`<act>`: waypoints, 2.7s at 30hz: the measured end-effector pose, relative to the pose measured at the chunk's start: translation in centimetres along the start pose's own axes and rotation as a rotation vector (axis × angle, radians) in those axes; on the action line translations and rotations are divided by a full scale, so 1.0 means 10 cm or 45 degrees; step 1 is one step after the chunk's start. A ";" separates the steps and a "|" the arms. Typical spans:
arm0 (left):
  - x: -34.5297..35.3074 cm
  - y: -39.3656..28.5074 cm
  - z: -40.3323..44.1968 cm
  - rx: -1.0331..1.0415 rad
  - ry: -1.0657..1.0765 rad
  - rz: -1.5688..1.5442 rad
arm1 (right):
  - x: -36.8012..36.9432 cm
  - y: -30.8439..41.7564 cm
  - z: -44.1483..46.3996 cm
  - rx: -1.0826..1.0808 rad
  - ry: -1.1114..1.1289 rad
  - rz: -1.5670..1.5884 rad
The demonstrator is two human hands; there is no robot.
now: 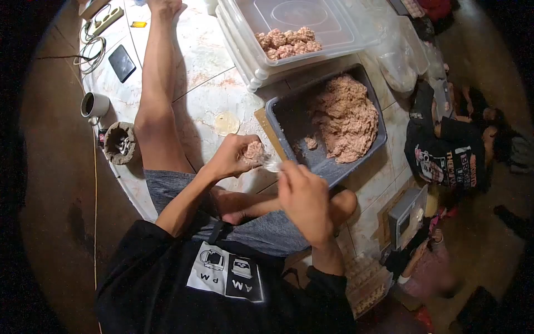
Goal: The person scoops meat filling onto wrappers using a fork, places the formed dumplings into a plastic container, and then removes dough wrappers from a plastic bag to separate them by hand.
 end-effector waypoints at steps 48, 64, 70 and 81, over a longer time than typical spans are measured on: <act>-0.06 0.70 -0.07 -0.008 0.037 0.313 | 0.26 -2.07 0.62 -0.167 0.213 -0.652; -0.56 0.97 0.21 -0.079 -0.523 0.837 | 0.58 -1.91 0.45 0.134 0.164 0.348; -0.54 0.69 0.17 0.168 -0.686 0.791 | 0.28 -2.04 0.27 0.482 0.002 0.389; -0.28 0.91 0.10 -0.777 -0.431 -1.513 | 0.52 -2.06 0.76 0.351 -0.259 -0.469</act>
Point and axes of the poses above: each hand's wrist, its own z-axis towards the middle knuckle, its own x-axis out of the palm, y = z × x, the point moved 10 cm from there along z, towards the middle knuckle, and after that the axes turned 11 degrees about -y, right-handed, at the moved point
